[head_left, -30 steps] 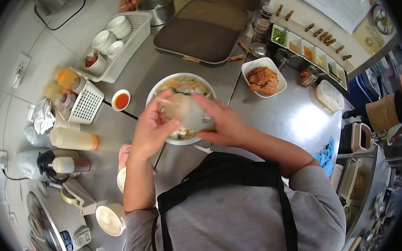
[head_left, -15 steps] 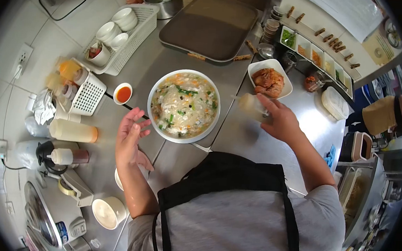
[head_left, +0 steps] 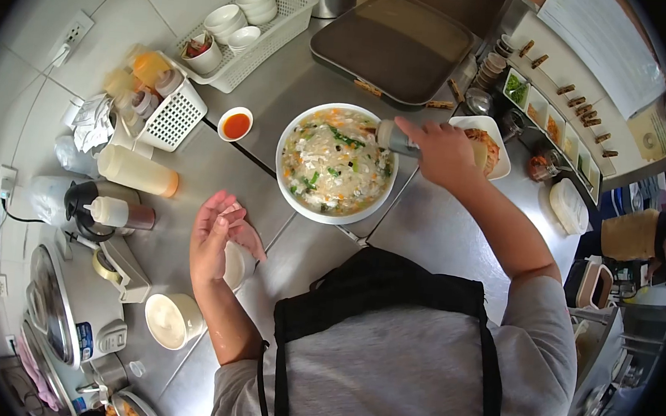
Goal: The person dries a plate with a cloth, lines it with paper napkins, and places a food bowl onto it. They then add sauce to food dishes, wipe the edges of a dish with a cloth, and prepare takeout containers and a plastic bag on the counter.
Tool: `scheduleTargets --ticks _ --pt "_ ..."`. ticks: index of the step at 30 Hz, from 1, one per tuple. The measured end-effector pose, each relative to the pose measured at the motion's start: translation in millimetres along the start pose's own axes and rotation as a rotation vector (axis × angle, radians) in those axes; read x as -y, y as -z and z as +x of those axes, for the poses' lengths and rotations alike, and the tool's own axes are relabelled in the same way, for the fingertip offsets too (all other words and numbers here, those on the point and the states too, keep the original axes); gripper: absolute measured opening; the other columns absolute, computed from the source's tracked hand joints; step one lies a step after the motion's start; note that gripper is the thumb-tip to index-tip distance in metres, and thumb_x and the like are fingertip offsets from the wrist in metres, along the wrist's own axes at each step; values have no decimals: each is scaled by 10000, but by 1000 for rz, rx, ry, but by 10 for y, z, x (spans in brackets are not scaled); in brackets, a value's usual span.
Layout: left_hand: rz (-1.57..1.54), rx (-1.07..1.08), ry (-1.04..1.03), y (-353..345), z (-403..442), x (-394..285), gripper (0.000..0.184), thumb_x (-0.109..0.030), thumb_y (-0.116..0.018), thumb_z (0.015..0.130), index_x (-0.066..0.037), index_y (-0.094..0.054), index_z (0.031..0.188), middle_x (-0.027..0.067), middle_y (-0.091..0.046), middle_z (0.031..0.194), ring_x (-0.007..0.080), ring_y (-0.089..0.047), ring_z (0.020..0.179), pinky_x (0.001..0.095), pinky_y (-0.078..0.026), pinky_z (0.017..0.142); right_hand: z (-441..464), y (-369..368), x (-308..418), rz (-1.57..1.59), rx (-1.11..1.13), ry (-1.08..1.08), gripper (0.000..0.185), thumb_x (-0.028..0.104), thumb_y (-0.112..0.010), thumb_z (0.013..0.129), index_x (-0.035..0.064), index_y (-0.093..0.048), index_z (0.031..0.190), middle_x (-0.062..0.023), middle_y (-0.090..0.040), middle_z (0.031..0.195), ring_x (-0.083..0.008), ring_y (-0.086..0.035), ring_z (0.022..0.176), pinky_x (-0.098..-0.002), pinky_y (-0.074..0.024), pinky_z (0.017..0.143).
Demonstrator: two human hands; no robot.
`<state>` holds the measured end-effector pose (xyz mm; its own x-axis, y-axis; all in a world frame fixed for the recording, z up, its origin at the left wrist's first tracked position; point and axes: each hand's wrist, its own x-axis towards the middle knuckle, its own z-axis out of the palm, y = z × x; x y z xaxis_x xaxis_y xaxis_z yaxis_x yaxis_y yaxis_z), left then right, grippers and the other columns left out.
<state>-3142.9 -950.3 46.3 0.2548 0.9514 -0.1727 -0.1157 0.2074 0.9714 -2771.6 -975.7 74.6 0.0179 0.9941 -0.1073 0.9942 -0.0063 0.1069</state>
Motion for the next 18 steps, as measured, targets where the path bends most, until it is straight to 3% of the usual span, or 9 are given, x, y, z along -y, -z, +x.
scheduleTargets --ticks 8,11,14,15,18 --pt "42 12 -42 -10 3 -47 549 -329 -559 783 -26 -370 1199 105 -482 1125 192 -526 930 277 -410 739 278 226 192 -9 -66 103 593 60 -515 698 281 -365 1227 -88 -504 956 -246 -510 862 -345 -396 749" --pt "37 12 -34 14 7 -81 572 -352 -580 763 -30 -378 1191 90 -481 1115 189 -510 948 274 -394 750 72 339 228 63 -111 241 627 45 -539 668 286 -372 1222 -87 -503 945 -254 -513 856 -345 -395 747" --pt "34 -17 -24 43 -10 -92 589 -370 -589 754 -31 -380 1188 80 -481 1107 188 -504 956 276 -386 757 -229 489 180 87 -85 326 602 33 -564 629 249 -434 1176 -66 -505 873 -253 -518 825 -356 -408 723" --pt "35 -31 -20 57 -11 -89 591 -373 -588 754 -30 -379 1188 79 -481 1106 189 -504 955 278 -386 758 -302 558 149 53 25 319 617 52 -556 650 280 -396 1201 -82 -508 925 -257 -517 852 -343 -396 743" --pt "23 -46 -17 114 7 -50 601 -378 -593 750 -30 -379 1190 78 -478 1110 194 -507 954 284 -384 760 -415 546 -8 -22 76 289 610 55 -556 652 271 -399 1200 -77 -514 919 -245 -523 852 -337 -397 743"
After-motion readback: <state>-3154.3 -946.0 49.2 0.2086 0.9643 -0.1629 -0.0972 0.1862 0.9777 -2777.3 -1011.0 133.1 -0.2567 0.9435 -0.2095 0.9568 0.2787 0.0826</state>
